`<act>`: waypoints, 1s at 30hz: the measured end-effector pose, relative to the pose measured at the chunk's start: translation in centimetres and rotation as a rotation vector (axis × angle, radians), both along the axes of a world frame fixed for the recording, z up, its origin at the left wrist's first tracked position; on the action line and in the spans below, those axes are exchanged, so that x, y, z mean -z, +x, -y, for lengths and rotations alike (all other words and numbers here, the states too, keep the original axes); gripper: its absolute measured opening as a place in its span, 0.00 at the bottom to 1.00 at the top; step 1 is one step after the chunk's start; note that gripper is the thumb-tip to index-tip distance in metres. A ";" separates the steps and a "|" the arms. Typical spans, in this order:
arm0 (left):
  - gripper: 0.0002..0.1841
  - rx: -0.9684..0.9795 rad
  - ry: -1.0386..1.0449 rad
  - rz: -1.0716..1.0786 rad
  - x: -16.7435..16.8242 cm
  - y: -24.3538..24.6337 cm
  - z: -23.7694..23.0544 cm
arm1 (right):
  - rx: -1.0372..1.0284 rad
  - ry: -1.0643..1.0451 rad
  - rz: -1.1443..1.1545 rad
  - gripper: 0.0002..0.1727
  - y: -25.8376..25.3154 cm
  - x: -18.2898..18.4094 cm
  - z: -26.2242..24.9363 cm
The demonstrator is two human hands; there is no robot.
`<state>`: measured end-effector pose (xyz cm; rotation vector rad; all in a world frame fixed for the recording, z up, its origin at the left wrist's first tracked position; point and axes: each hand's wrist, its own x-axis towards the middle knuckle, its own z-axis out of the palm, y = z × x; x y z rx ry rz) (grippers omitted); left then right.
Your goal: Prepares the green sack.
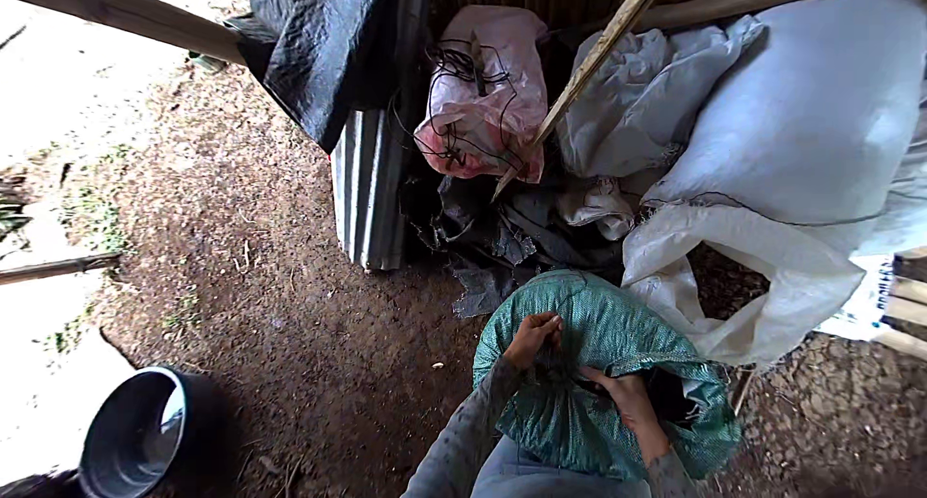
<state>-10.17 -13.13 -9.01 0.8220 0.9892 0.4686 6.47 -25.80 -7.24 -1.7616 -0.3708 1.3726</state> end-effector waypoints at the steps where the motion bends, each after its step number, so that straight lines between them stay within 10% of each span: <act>1: 0.14 0.006 0.003 -0.008 0.0 0.1 0.0 | -0.012 0.000 0.029 0.34 -0.1 0.0 0.0; 9: 0.13 0.103 0.123 -0.050 -0.4 2.2 -0.3 | -0.007 -0.040 0.088 0.48 -0.3 0.0 -0.1; 18: 0.14 0.041 0.067 0.008 0.8 1.6 -0.3 | 0.458 -0.082 -0.287 0.08 -3.2 0.0 0.0; 25: 0.14 0.038 0.038 -0.012 0.7 1.9 -0.2 | 0.038 -0.135 -0.005 0.19 -1.7 -0.6 -1.2; 30: 0.14 0.045 0.078 0.003 0.9 1.6 -0.5 | 0.338 -0.064 -0.239 0.09 -2.9 0.1 -0.6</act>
